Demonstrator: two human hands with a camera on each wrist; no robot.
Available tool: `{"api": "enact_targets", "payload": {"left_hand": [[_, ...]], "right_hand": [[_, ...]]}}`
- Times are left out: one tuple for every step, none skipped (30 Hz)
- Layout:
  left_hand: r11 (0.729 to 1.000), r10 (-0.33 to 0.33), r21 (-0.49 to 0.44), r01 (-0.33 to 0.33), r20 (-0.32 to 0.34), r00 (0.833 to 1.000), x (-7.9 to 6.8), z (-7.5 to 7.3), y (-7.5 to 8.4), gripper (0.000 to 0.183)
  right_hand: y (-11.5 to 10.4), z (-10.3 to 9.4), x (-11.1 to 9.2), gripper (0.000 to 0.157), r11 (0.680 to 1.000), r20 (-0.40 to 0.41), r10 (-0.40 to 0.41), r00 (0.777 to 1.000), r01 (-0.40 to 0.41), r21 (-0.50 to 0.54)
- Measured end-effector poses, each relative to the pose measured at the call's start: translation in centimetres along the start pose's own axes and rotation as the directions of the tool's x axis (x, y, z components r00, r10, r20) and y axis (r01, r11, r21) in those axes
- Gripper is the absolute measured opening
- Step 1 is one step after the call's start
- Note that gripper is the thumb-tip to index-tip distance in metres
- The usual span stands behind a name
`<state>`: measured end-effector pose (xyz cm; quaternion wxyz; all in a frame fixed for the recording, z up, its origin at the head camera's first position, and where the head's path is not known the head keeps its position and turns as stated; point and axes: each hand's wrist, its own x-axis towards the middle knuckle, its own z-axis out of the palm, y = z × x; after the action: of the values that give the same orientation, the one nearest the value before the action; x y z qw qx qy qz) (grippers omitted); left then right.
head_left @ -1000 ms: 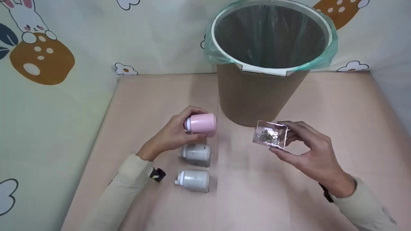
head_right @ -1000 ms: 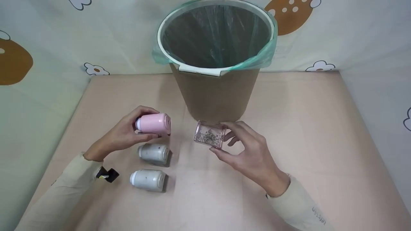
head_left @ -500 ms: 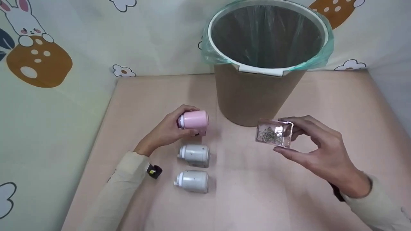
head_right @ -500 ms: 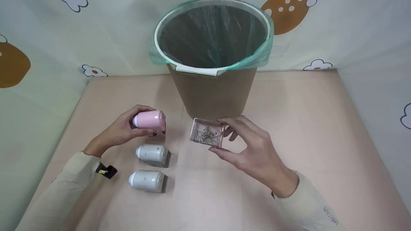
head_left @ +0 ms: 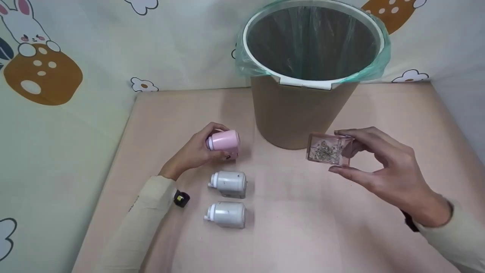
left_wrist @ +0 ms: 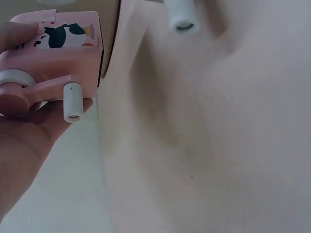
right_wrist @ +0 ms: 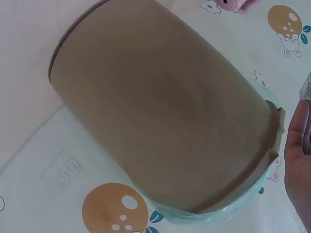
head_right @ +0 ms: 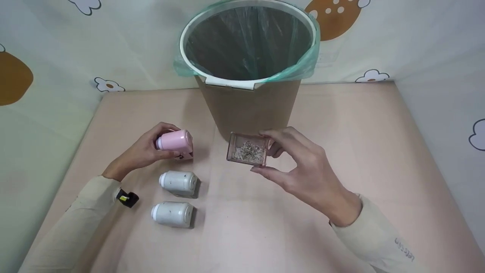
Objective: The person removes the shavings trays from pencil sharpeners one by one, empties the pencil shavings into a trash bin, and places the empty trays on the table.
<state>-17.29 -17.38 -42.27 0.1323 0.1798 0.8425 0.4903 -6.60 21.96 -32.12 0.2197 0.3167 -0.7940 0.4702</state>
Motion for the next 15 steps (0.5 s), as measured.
{"api": "enact_targets", "payload": {"left_hand": [[1.000,-0.004,0.006,0.004,0.003,1.000,0.1,0.0,-0.2,0.060],[1.000,-0.008,0.012,0.008,0.007,1.000,0.1,0.0,-0.3,0.060],[1.000,-0.012,0.016,0.012,0.011,1.000,0.1,0.0,-0.4,0.060],[1.000,-0.015,0.017,0.015,0.015,1.000,0.2,0.0,-0.5,0.060],[1.000,-0.018,0.017,0.018,0.017,1.000,0.2,0.0,-0.6,0.060],[1.000,-0.020,0.019,0.019,0.019,1.000,0.2,0.0,-0.7,0.060],[1.000,-0.021,0.021,0.020,0.019,1.000,0.2,0.0,-0.8,0.059],[1.000,-0.019,0.025,0.019,0.018,1.000,0.2,0.0,-0.9,0.059],[0.999,-0.015,0.031,0.014,0.018,1.000,0.2,0.0,-1.0,0.058],[0.999,-0.008,0.037,0.008,0.016,1.000,0.2,0.1,-1.0,0.058],[0.999,0.000,0.041,0.000,0.016,1.000,0.3,0.1,-1.1,0.058],[0.999,0.007,0.045,-0.007,0.017,1.000,0.3,0.1,-1.2,0.057],[0.999,0.014,0.046,-0.015,0.018,1.000,0.4,0.1,-1.2,0.057],[0.999,0.018,0.047,-0.019,0.021,1.000,0.4,0.1,-1.3,0.058],[0.999,0.021,0.045,-0.022,0.025,0.999,0.5,0.2,-1.4,0.058]], "right_hand": [[-0.1,-0.2,0.1,0.069,1.000,0.006,0.004,1.000,-0.004,-0.008],[-0.2,-0.3,0.3,0.068,1.000,0.008,0.002,1.000,-0.002,-0.013],[-0.3,-0.4,0.5,0.066,1.000,0.010,-0.003,1.000,0.003,-0.020],[-0.4,-0.5,0.7,0.063,1.000,0.011,-0.013,1.000,0.013,-0.028],[-0.4,-0.5,0.9,0.058,0.999,0.011,-0.028,1.000,0.028,-0.035],[-0.5,-0.5,1.1,0.053,0.998,0.012,-0.043,0.999,0.044,-0.047],[-0.5,-0.6,1.2,0.051,0.996,0.016,-0.056,0.998,0.057,-0.063],[-0.5,-0.6,1.4,0.051,0.995,0.015,-0.073,0.997,0.074,-0.071],[-0.5,-0.6,1.6,0.052,0.993,0.015,-0.086,0.996,0.087,-0.081],[-0.5,-0.6,1.7,0.052,0.991,0.016,-0.094,0.995,0.095,-0.090],[-0.5,-0.6,1.8,0.051,0.990,0.018,-0.099,0.995,0.100,-0.097],[-0.5,-0.7,2.0,0.051,0.990,0.022,-0.096,0.995,0.098,-0.103],[-0.5,-0.8,2.1,0.051,0.990,0.022,-0.093,0.995,0.095,-0.103],[-0.5,-0.8,2.2,0.053,0.991,0.021,-0.092,0.996,0.093,-0.100],[-0.5,-0.9,2.3,0.056,0.991,0.024,-0.088,0.996,0.090,-0.104]]}}
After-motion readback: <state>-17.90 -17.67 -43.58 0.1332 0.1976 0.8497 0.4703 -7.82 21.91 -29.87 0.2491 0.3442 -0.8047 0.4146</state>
